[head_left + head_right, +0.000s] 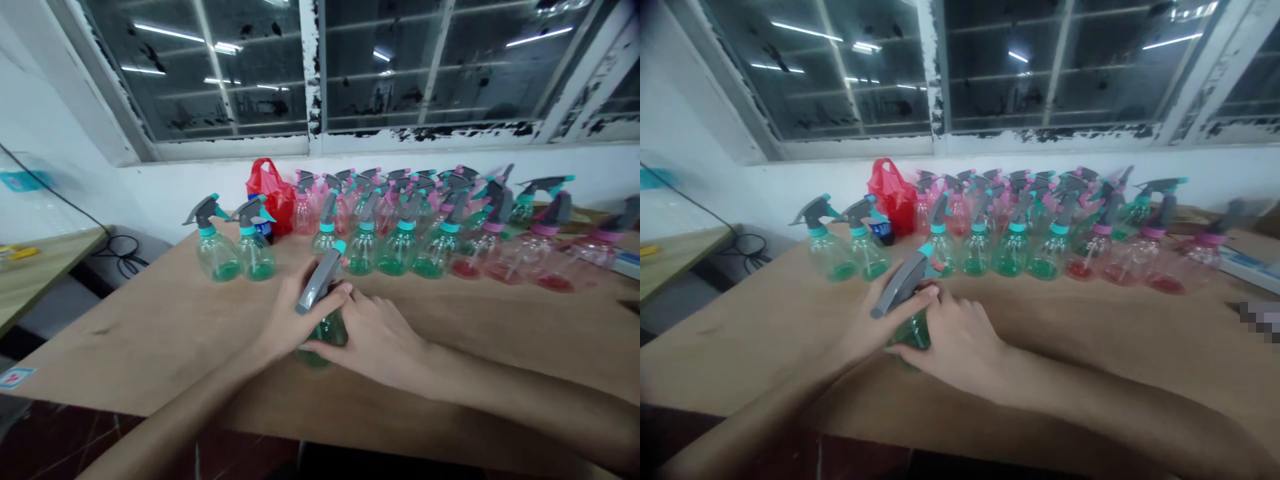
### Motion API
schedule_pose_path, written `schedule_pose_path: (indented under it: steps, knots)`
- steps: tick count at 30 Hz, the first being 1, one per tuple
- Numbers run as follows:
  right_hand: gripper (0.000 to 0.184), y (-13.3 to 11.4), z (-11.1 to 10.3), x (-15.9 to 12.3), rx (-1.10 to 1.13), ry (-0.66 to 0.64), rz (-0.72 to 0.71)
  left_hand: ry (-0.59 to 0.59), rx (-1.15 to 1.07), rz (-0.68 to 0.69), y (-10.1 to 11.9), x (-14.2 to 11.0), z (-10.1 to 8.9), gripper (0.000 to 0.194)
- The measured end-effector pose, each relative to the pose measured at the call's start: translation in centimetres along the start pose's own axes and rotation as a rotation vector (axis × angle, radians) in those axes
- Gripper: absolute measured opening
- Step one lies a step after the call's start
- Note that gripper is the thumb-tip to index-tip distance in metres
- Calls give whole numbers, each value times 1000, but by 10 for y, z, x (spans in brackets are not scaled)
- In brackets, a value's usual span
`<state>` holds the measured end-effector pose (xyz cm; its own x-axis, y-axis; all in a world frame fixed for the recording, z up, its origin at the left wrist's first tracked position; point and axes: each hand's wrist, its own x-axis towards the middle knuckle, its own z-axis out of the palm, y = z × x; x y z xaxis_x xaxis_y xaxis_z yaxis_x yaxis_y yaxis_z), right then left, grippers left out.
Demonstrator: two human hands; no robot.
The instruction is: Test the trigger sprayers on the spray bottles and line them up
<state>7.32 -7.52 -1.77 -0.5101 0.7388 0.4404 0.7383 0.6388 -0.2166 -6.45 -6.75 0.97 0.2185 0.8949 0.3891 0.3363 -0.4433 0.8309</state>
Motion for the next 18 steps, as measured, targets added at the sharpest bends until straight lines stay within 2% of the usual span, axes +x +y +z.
schedule_pose_path:
  steps: [3,7,10,13,18]
  knots:
    - [75,15,-5,-10,-65,58,0,-19,-21,27,1,9,18,26]
    - [77,39,-11,-20,-34,74,26,-65,-55,38,-3,25,39,25]
    - [72,66,-15,-25,77,10,5,-94,-61,43,-6,37,51,30]
    - [66,102,-15,-33,164,-117,2,-110,-67,36,-8,49,58,36]
    - [57,162,-4,-53,196,-174,135,-147,-79,21,-5,61,62,39]
